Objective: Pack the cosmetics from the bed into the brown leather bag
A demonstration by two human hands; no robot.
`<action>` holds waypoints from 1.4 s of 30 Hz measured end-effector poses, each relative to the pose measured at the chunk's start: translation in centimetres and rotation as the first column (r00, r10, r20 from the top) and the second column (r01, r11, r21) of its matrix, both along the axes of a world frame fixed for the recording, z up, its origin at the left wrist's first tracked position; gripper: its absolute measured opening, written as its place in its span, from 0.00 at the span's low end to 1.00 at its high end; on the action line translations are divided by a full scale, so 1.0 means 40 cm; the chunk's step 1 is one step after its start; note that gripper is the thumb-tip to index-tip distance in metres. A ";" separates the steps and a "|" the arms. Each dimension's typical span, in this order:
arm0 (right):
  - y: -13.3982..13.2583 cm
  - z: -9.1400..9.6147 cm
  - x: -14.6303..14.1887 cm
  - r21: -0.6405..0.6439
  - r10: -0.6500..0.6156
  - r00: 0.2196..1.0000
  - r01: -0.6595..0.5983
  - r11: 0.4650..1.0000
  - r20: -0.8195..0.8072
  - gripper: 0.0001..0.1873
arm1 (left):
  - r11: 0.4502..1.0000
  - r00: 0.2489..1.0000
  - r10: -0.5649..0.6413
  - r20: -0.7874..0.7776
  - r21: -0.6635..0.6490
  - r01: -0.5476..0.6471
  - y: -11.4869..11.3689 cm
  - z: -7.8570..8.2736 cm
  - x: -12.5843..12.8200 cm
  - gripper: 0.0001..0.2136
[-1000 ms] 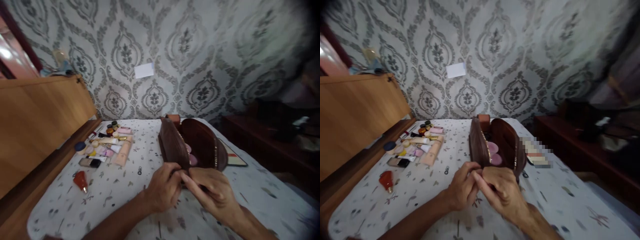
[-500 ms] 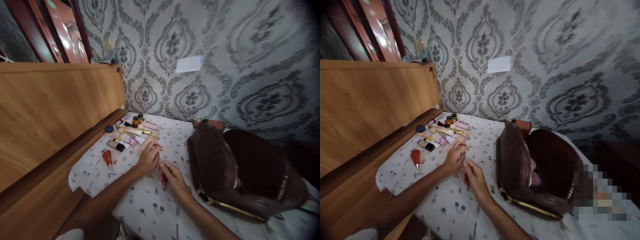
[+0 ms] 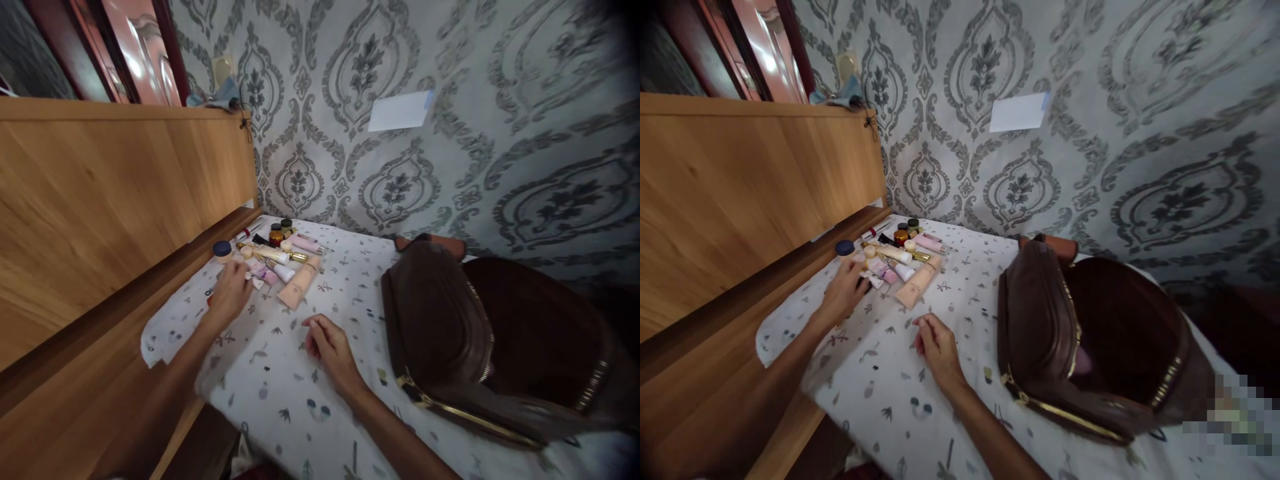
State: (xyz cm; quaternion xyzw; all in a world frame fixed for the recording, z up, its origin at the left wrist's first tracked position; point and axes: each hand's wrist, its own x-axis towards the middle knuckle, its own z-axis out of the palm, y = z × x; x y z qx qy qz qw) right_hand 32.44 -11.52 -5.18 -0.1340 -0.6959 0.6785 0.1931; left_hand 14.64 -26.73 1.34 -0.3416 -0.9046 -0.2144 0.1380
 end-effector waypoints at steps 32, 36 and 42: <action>0.022 0.004 -0.013 -0.299 -0.226 0.968 0.185 0.936 -0.107 0.28 | 0.631 0.577 -0.664 0.476 0.771 0.090 0.225 -0.130 0.130 0.16; 0.042 -0.003 -0.024 -0.420 -0.366 0.920 0.281 0.863 -0.137 0.24 | 0.637 0.474 -0.705 0.528 0.764 0.097 0.210 -0.144 0.131 0.19; 0.057 -0.004 -0.029 -0.537 -0.409 0.897 0.264 0.801 -0.169 0.21 | 0.607 0.347 -0.762 0.547 0.790 0.086 0.190 -0.128 0.139 0.20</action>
